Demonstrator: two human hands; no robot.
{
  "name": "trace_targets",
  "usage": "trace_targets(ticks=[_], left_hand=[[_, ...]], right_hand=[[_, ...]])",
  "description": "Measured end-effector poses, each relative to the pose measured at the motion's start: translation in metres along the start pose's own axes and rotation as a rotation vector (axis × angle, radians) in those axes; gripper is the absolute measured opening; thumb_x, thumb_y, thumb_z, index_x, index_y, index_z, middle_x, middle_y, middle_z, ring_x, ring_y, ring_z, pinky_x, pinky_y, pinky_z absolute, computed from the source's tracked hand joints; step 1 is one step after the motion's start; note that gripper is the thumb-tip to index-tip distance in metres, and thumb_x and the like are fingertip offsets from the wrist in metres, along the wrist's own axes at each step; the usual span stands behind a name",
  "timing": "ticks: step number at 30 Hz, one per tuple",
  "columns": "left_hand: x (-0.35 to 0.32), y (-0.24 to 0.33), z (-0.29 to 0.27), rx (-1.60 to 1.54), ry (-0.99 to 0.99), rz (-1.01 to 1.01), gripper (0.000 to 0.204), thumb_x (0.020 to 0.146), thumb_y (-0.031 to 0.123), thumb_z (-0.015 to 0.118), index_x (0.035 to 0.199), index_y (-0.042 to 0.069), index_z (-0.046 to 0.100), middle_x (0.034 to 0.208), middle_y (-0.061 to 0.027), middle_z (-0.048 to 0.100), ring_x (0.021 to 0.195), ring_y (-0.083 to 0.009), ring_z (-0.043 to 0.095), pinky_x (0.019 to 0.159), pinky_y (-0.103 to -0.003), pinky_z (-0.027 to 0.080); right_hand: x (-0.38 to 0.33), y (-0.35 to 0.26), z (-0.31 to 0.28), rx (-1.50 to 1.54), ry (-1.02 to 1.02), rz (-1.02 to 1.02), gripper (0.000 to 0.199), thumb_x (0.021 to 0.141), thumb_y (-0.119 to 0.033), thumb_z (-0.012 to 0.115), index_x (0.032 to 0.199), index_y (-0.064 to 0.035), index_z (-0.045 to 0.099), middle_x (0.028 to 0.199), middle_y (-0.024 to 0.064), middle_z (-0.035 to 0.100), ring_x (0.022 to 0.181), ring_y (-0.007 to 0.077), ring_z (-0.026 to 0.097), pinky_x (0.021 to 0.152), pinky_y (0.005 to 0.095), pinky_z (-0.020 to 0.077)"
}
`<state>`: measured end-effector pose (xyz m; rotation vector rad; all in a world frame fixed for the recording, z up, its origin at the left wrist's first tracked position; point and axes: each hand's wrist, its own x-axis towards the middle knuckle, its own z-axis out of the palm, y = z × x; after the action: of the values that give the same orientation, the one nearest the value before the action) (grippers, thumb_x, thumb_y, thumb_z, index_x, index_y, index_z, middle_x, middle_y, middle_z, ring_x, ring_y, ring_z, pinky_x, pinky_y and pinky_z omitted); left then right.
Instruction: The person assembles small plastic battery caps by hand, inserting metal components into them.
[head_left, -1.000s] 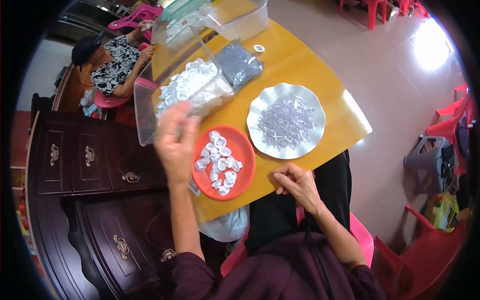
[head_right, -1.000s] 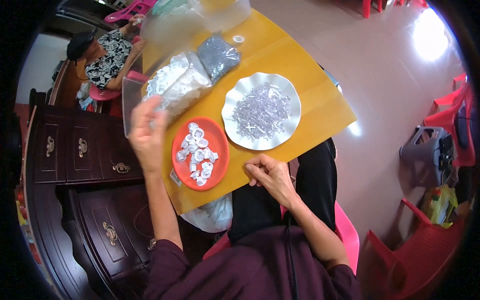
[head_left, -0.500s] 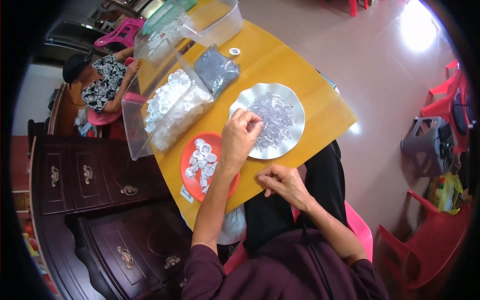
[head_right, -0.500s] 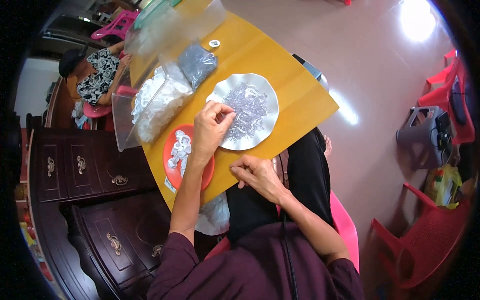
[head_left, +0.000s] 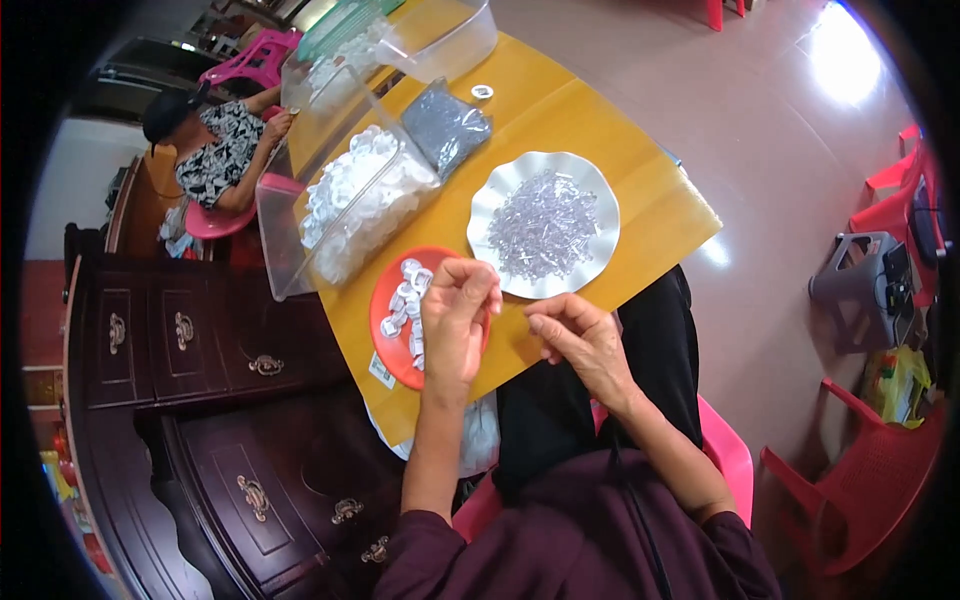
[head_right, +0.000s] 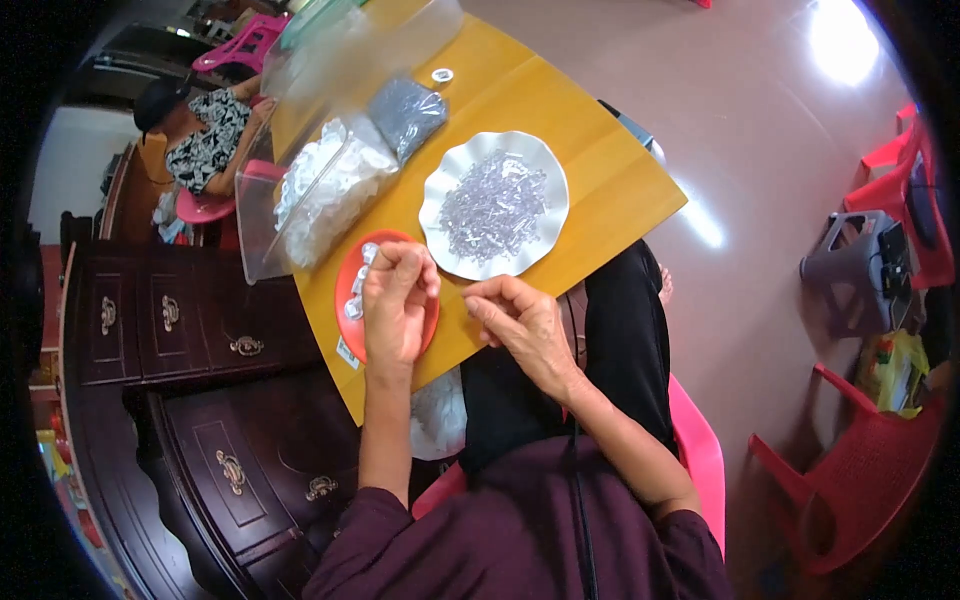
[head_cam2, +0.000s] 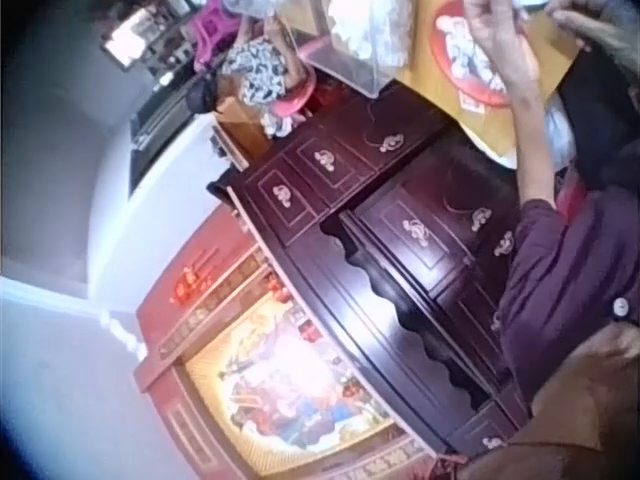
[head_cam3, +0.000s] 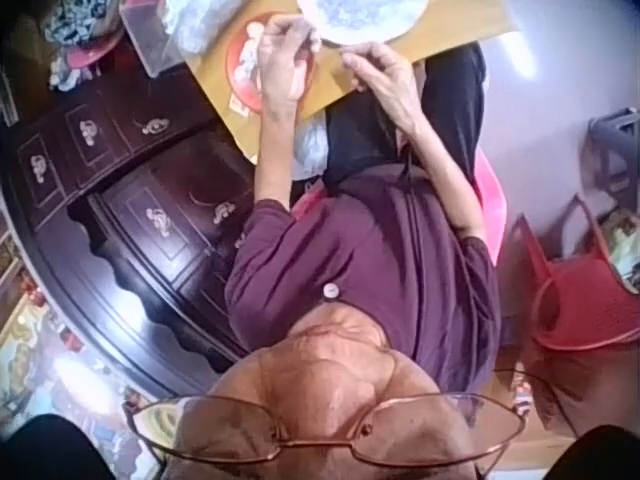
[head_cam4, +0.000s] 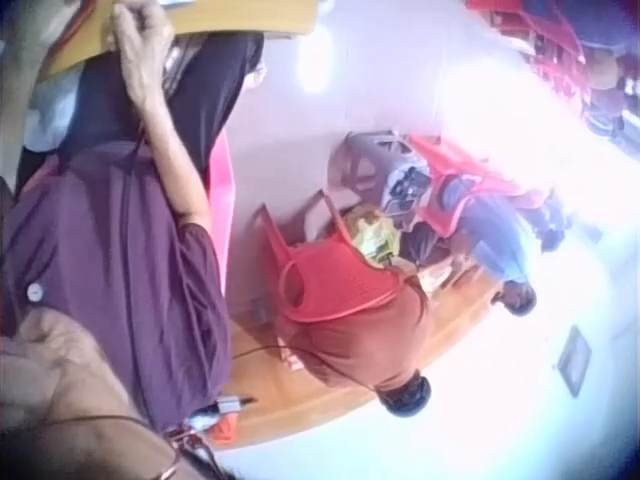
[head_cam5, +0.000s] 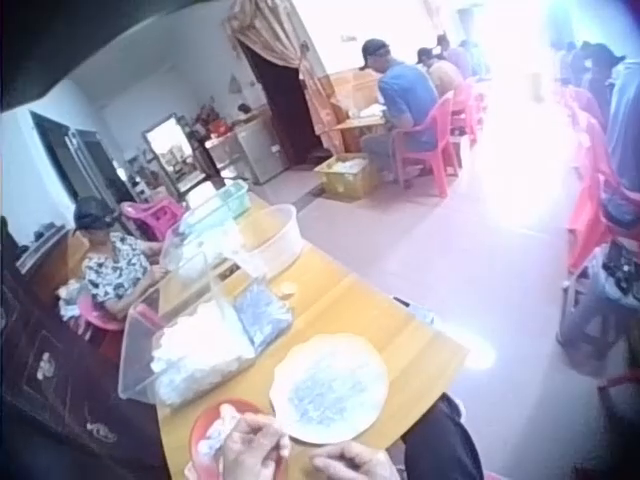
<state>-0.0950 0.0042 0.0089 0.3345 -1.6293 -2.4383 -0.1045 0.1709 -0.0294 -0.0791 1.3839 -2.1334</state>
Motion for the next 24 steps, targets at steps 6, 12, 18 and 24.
trace_targets(ticks=[6, 12, 18, 24], left_hand=[[-0.063, -0.016, 0.019, -0.225, 0.141, -0.122, 0.013, 0.101, 0.019, 0.055, 0.098, 0.007, 0.055, 0.081, -0.0020, 0.055, 0.070, -0.0107, 0.052, 0.063, -0.025, 0.044], [-0.099, -0.029, -0.002, -0.448, 0.102, -0.202, 0.014, 0.101, 0.023, 0.055, 0.103, 0.009, 0.057, 0.084, -0.0009, 0.056, 0.073, -0.0103, 0.054, 0.064, -0.025, 0.043], [-0.101, -0.035, 0.002, -0.382, 0.141, -0.186, 0.013, 0.100, 0.019, 0.057, 0.107, 0.008, 0.057, 0.085, -0.0019, 0.057, 0.073, -0.0106, 0.054, 0.063, -0.024, 0.043], [-0.099, -0.022, 0.003, -0.005, 0.297, 0.132, 0.020, 0.096, 0.007, 0.061, 0.114, 0.001, 0.057, 0.087, -0.0016, 0.056, 0.070, -0.0084, 0.052, 0.064, -0.022, 0.043]], right_hand=[[-0.005, -0.012, 0.019, -0.086, -0.058, -0.248, 0.018, 0.094, -0.011, 0.065, 0.110, -0.0029, 0.068, 0.087, 0.0005, 0.060, 0.070, 0.0076, 0.057, 0.063, 0.0205, 0.0465], [-0.025, -0.008, 0.023, -0.189, -0.192, -0.328, 0.017, 0.092, -0.007, 0.066, 0.107, -0.0044, 0.073, 0.095, 0.0048, 0.058, 0.077, 0.0096, 0.061, 0.065, 0.0221, 0.0523], [-0.026, 0.009, 0.023, -0.210, -0.128, -0.347, 0.015, 0.091, -0.006, 0.068, 0.105, -0.0018, 0.071, 0.084, 0.0038, 0.059, 0.069, 0.0088, 0.061, 0.059, 0.0240, 0.0482], [-0.028, -0.006, 0.027, -0.181, -0.090, -0.162, 0.008, 0.095, -0.006, 0.063, 0.096, 0.0025, 0.063, 0.085, 0.0062, 0.069, 0.074, 0.0083, 0.065, 0.063, 0.0228, 0.0544]])
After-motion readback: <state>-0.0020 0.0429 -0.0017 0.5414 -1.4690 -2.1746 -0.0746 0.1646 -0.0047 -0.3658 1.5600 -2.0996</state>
